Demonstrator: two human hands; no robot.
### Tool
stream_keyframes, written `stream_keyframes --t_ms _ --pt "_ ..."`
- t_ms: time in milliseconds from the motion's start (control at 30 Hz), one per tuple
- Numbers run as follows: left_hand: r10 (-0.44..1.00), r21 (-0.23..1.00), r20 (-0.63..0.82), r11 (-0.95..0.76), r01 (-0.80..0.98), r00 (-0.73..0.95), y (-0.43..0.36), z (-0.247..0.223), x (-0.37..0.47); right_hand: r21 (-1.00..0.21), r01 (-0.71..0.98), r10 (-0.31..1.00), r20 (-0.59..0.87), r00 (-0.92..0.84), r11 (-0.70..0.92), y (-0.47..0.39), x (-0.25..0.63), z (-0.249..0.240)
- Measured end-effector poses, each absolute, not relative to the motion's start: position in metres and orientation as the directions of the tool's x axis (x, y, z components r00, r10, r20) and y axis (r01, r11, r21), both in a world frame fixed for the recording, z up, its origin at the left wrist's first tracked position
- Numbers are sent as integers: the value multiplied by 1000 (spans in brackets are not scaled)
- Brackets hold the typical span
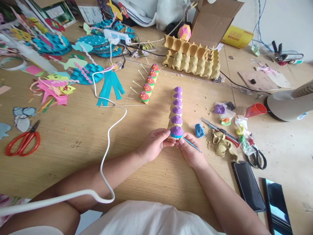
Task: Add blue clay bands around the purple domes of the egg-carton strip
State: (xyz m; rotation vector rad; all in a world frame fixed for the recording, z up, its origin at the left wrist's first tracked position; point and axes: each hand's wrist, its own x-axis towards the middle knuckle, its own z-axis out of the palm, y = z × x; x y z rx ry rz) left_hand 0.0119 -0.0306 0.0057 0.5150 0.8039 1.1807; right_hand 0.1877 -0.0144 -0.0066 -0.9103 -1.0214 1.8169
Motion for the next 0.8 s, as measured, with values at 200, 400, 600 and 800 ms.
stream_keyframes --t_ms 200,400,600,800 --pt "951 704 -271 302 -643 150 -32 11 13 -905 -291 902 -185 -390 -311 -15 189 -8" --pt "953 733 -273 294 -613 131 -32 9 12 -915 -263 900 -189 -394 -307 -15 188 -6" --pt "943 688 -274 329 -646 189 -33 9 13 -911 -271 902 -191 -387 -310 -16 188 -8" --pt "952 737 -266 304 -604 154 -31 6 14 -926 -241 897 -177 -405 -292 -16 188 -6"
